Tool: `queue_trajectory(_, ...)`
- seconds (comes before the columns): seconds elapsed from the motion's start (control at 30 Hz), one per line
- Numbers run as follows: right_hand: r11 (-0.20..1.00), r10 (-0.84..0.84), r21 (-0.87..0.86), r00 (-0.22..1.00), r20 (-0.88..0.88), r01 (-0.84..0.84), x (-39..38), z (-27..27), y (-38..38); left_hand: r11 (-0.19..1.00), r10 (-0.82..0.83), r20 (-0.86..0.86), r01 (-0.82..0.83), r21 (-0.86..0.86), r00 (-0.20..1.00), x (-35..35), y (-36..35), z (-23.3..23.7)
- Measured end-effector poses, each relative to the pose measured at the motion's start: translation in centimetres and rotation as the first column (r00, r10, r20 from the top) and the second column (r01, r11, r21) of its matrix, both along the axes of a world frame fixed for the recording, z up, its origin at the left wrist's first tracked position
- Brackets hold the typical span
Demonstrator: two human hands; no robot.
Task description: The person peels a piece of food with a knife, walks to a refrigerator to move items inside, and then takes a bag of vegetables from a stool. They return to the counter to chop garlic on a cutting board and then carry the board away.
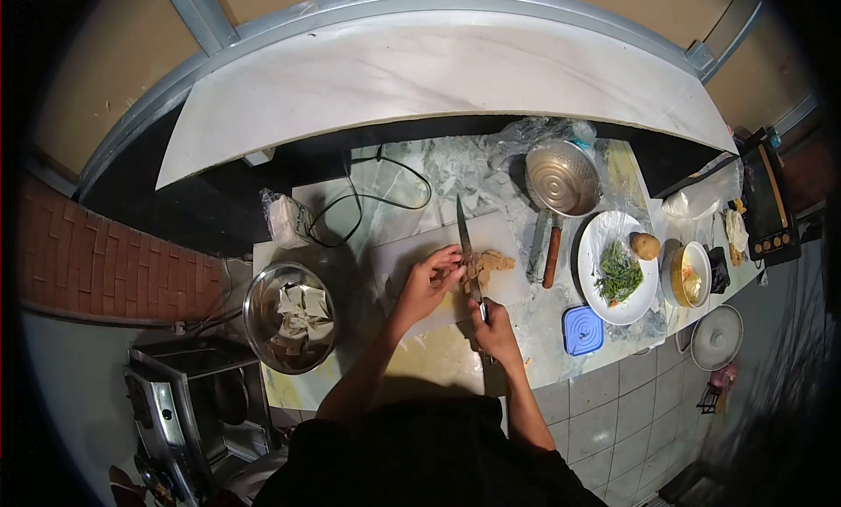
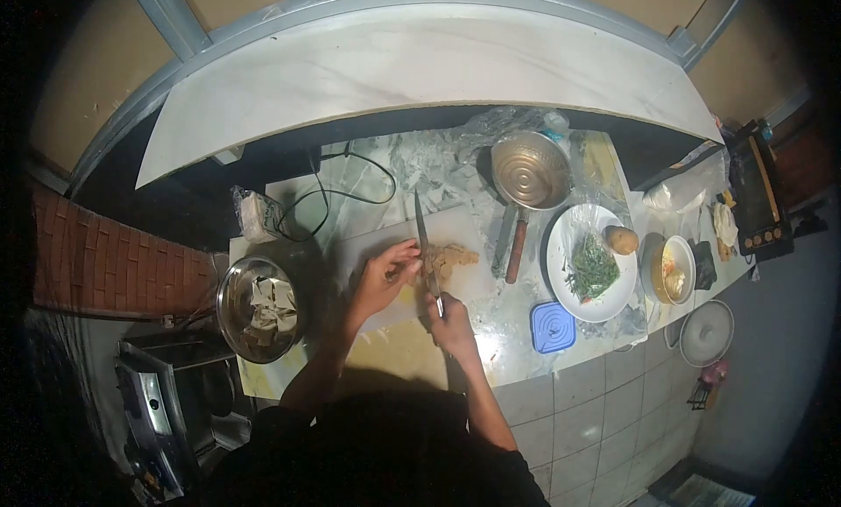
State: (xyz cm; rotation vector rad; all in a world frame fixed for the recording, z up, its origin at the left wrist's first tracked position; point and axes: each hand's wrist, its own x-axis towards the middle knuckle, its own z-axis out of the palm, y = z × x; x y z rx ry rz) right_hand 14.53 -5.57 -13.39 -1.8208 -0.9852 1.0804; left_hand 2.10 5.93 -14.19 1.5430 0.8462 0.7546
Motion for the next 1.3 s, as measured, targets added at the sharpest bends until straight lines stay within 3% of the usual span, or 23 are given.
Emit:
queue_trajectory(0.1,1.0,0.006,-0.026,0.999,-0.052,-0.007,-0.4,-0.1,-0.1,0.993,0.059,0.076,-0.051,-0.11,0.995,0.9,-1.0,-0.7)
queue_trajectory(0.17,0.998,0.027,0.064,0.999,-0.02,-0.026,-0.6,-0.7,-0.2,0.988,0.094,0.106,-0.079,-0.132,0.99,1.3,-1.5,-1.5)
queue_trajectory(0.23,0.996,0.032,0.088,0.998,-0.054,-0.027,-0.7,-1.1,-0.3,0.963,0.174,0.26,-0.109,-0.246,0.95,1.6,-1.7,-2.2)
queue_trajectory(0.3,0.994,0.035,0.109,0.996,-0.086,-0.026,-0.8,-0.3,-0.4,0.952,0.187,0.269,-0.107,-0.287,0.945,1.3,-1.7,-2.5)
queue_trajectory(0.37,0.998,-0.021,-0.058,0.907,-0.422,-0.004,-0.9,2.0,-0.3,0.94,0.198,0.279,-0.102,-0.325,0.939,1.2,-1.7,-2.6)
queue_trajectory(0.47,0.999,-0.002,-0.038,0.875,-0.483,-0.018,-1.0,1.9,-0.7,0.944,0.19,0.325,-0.082,-0.319,0.926,0.6,-1.8,-2.7)
queue_trajectory(0.5,0.999,-0.004,-0.036,0.876,-0.482,-0.015,-1.0,1.7,-0.9,0.961,0.157,0.257,-0.087,-0.264,0.954,0.4,-1.8,-2.5)
queue_trajectory(0.53,0.999,0.0,-0.032,0.896,-0.445,-0.016,-0.9,1.3,-1.1,0.974,0.127,0.187,-0.087,-0.208,0.974,0.3,-1.8,-2.2)
queue_trajectory(0.6,0.999,0.012,-0.025,0.915,-0.404,-0.024,-0.6,0.3,-1.4,0.988,0.099,0.211,-0.072,-0.133,0.973,0.1,-1.2,-2.3)
queue_trajectory(0.67,0.997,-0.06,0.036,0.992,-0.108,0.064,0.1,-0.5,-1.7,0.999,0.032,0.156,-0.027,-0.03,0.987,-0.2,-0.8,-1.9)
queue_trajectory(0.7,0.997,-0.063,0.037,0.993,-0.103,0.068,0.5,-0.2,-1.9,0.999,0.028,0.16,-0.024,-0.029,0.987,-0.2,-0.4,-1.4)
queue_trajectory(0.77,0.994,-0.084,0.095,0.927,0.365,0.052,1.2,0.6,-2.0,0.923,0.022,-0.108,0.021,0.384,0.994,-0.2,0.5,-0.8)
queue_trajectory(0.9,0.994,-0.11,0.063,0.871,0.478,0.091,2.2,1.2,-2.6,0.777,0.104,-0.382,0.165,0.607,0.918,-0.1,1.2,-0.5)
queue_trajectory(0.93,0.984,-0.166,0.139,0.848,0.503,0.11,2.6,-0.2,-2.9,0.773,0.102,-0.377,0.165,0.612,0.92,-0.1,1.5,-0.3)
queue_trajectory(1.03,0.982,-0.188,0.134,0.767,0.613,0.133,3.0,-1.3,-3.4,0.809,0.039,-0.361,0.183,0.559,0.932,-0.9,2.0,0.1)
queue_trajectory(1.1,0.972,-0.219,0.205,0.748,0.626,0.112,3.4,-2.5,-3.5,0.883,0.075,-0.159,0.008,0.469,0.984,-1.8,2.2,0.5)
queue_trajectory(1.13,0.958,-0.249,0.273,0.733,0.633,0.089,3.5,-2.9,-3.6,0.844,0.163,-0.088,-0.092,0.528,0.983,-2.2,2.2,1.0)
queue_trajectory(1.3,0.972,-0.22,0.213,0.69,0.689,0.097,4.2,-4.7,-3.5,0.888,0.262,-0.055,-0.219,0.404,0.963,-5.9,1.1,1.8)
